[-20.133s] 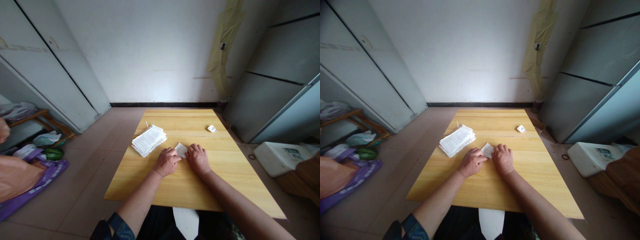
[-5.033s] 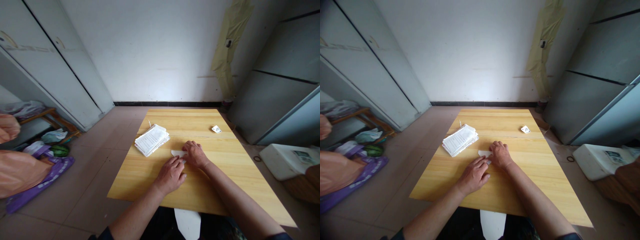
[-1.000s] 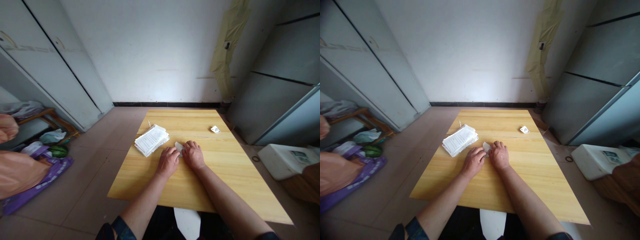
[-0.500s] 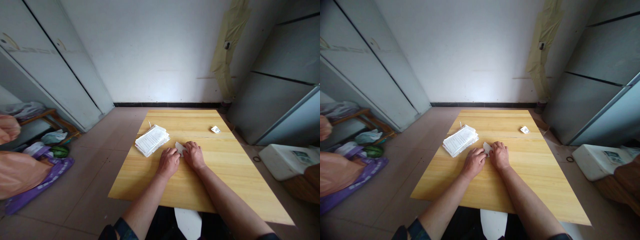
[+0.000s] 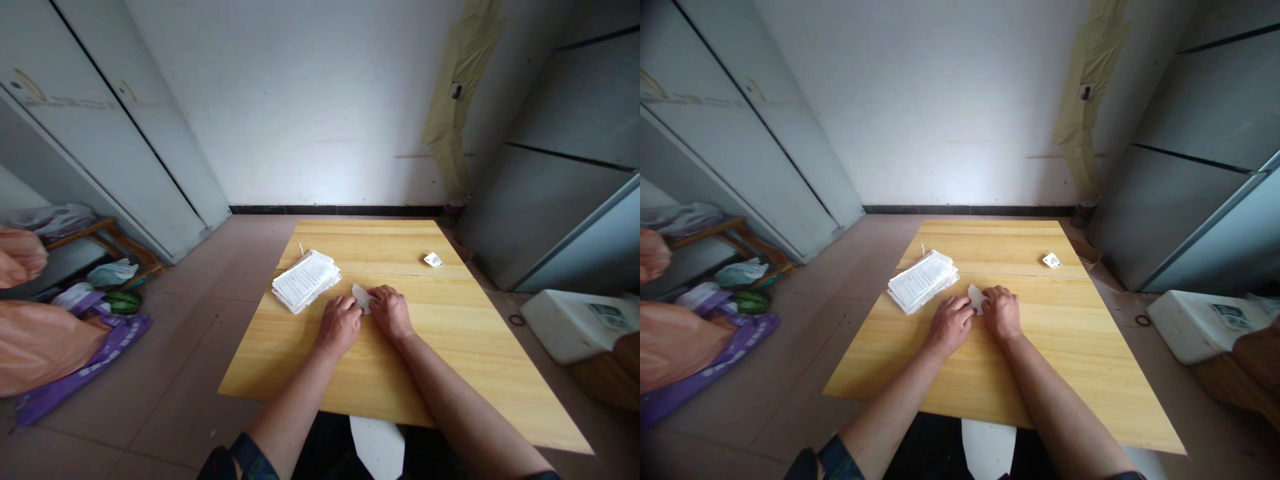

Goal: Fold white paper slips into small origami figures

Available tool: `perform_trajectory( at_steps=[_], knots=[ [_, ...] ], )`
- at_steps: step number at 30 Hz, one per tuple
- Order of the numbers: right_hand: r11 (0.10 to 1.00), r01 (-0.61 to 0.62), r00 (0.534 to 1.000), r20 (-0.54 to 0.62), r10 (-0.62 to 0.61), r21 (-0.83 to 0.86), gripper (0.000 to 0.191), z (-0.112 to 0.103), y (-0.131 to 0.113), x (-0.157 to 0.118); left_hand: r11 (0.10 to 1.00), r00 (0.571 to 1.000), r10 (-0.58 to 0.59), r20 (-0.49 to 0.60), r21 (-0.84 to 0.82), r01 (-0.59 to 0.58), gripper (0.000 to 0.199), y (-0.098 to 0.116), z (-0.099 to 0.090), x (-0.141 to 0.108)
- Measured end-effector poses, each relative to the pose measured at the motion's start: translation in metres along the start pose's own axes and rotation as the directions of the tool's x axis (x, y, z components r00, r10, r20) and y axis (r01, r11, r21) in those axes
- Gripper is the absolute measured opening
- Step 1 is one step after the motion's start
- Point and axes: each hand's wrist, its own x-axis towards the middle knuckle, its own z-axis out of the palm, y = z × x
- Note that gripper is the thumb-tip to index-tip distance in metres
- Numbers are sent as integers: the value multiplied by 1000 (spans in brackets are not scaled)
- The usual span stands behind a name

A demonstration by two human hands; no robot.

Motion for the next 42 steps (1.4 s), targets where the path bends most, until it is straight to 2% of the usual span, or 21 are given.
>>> perform_trajectory(
  at_steps=[11, 18, 26, 33, 37, 42],
  knots=[
    [999, -32, 999, -18, 32, 14, 34, 0, -2, 0, 1000, 1000, 2, 15, 11, -2, 16, 1, -2, 1],
    [990, -74, 994, 74, 83, -119, 18, -6, -5, 7, 1000, 1000, 8, 31, -25, -7, 16, 1, -2, 1],
    [971, -98, 968, 205, 143, -216, 13, -21, -3, 8, 998, 1000, 4, 21, -58, -3, 16, -2, 1, 1],
    [983, -5, 978, 206, 44, -186, 14, -17, 8, 6, 997, 1000, -8, 22, -76, 10, 15, -2, 0, 3],
    [983, 107, 981, 176, -79, -152, 21, -16, 14, 1, 997, 1000, -8, 18, -80, 10, 15, -2, 1, 3],
    [950, 267, 959, 137, -246, -164, 24, -14, 20, -5, 996, 1000, -9, 9, -83, 10, 15, -3, 1, 3]
  ],
)
